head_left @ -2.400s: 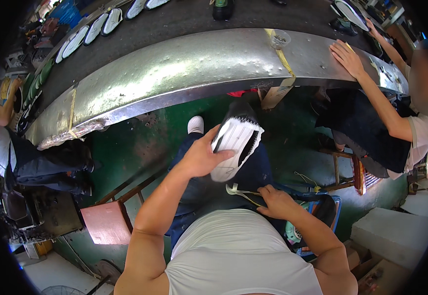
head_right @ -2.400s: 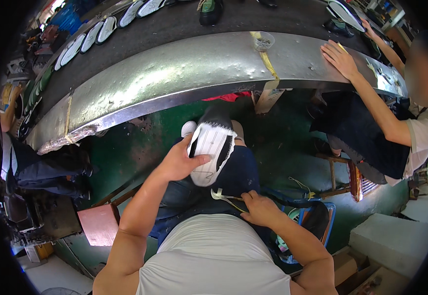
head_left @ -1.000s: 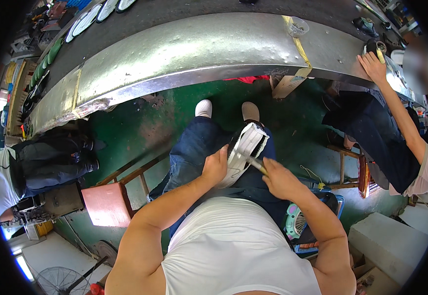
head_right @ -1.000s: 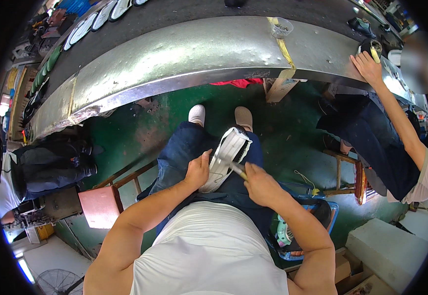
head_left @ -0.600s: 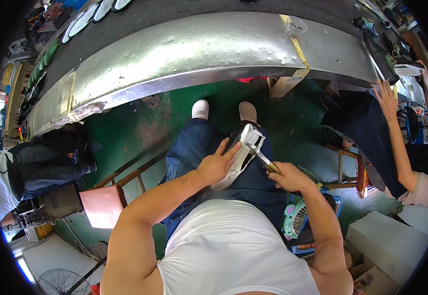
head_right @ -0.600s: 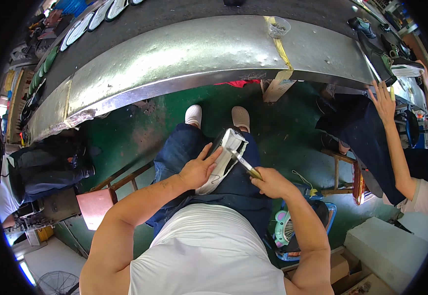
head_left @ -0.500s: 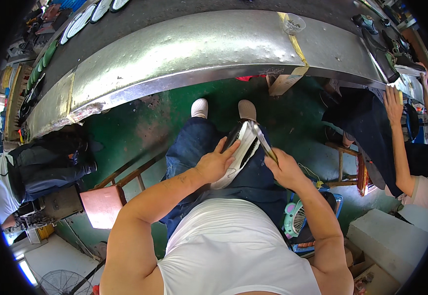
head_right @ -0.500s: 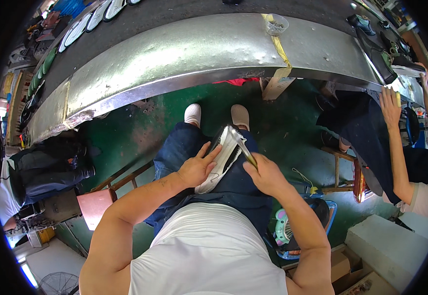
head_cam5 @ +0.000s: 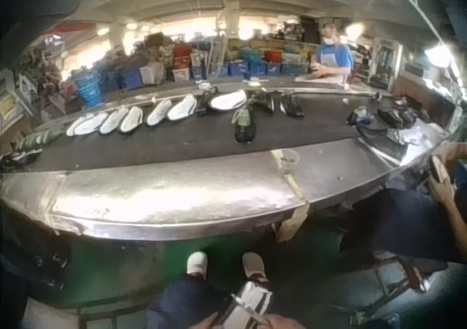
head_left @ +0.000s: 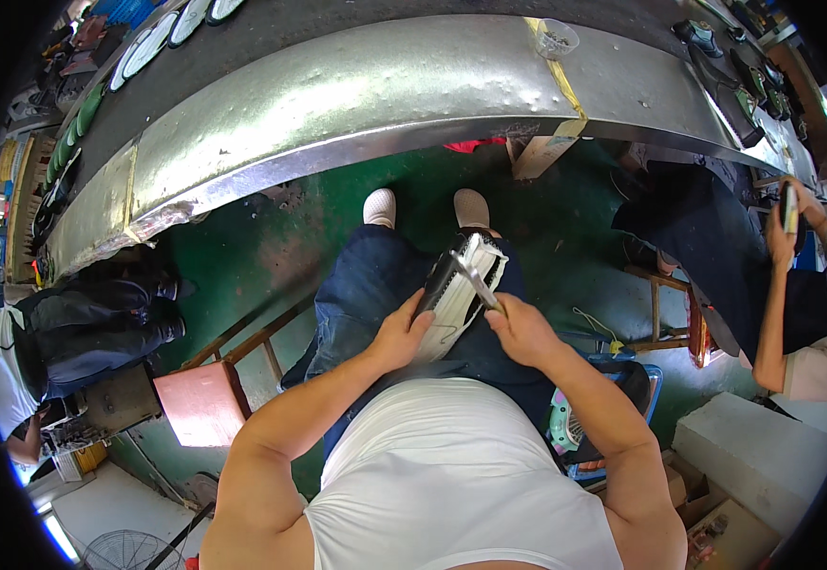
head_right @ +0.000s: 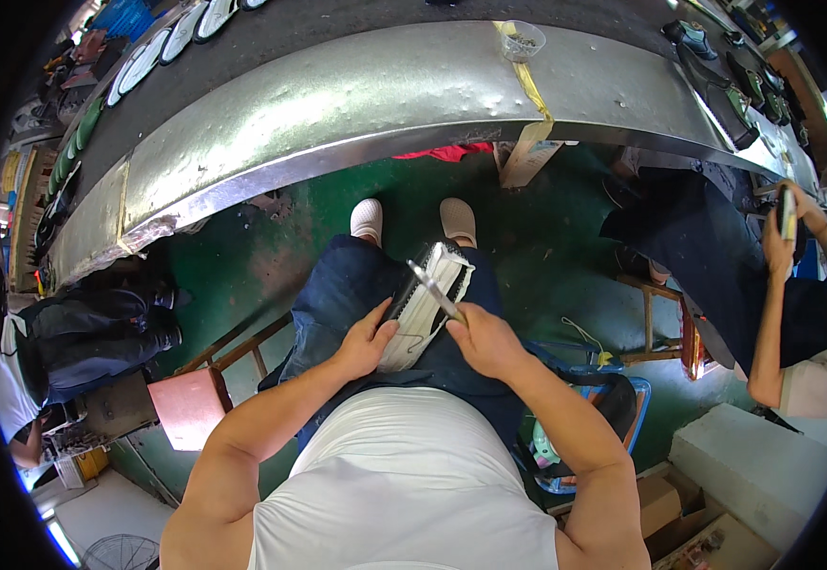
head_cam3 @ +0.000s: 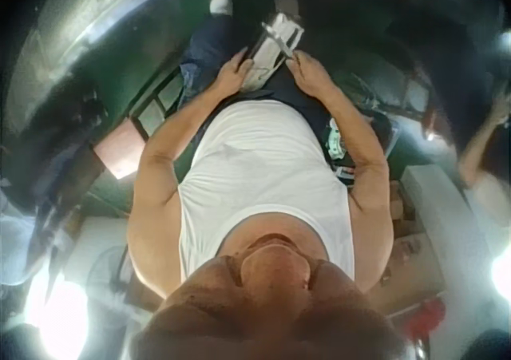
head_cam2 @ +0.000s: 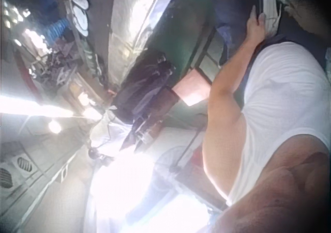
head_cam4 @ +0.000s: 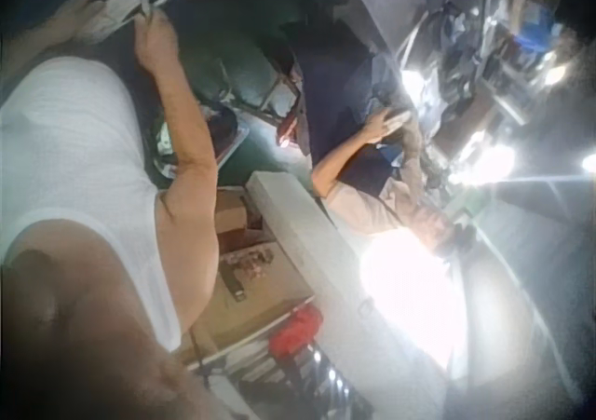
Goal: Manually applying adhesive and assembling shoe components on a production line.
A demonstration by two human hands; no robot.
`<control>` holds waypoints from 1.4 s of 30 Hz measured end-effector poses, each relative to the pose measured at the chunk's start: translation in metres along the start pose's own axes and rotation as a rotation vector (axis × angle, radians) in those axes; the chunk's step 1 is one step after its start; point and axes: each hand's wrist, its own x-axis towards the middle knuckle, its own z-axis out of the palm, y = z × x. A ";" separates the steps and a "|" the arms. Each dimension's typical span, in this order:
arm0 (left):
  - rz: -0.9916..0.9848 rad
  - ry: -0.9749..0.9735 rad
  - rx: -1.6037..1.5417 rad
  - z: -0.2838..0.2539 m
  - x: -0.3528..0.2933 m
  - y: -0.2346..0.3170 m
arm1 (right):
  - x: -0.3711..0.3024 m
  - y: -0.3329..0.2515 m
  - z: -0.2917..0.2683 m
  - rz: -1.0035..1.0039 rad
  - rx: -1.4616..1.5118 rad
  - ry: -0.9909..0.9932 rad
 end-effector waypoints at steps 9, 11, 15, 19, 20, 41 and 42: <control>0.157 -0.137 -0.044 -0.009 0.005 -0.009 | -0.019 -0.024 0.014 -0.027 -0.185 -0.153; 0.160 -0.166 0.155 -0.019 -0.003 0.009 | -0.017 -0.018 0.014 -0.006 -0.242 -0.254; -0.034 -0.281 0.307 -0.041 -0.003 0.056 | -0.041 0.022 0.024 -0.051 -0.043 -0.007; 0.305 0.033 0.359 -0.078 -0.018 0.090 | -0.066 0.036 0.034 0.082 0.432 0.170; 0.359 0.061 0.265 -0.086 -0.018 0.108 | -0.068 0.040 0.037 0.119 0.530 0.235; 0.159 -0.264 0.096 -0.026 0.064 0.025 | -0.047 0.005 0.008 0.144 0.021 -0.037; 0.189 -0.143 0.362 -0.016 0.067 0.029 | -0.044 0.006 0.011 0.182 -0.008 -0.038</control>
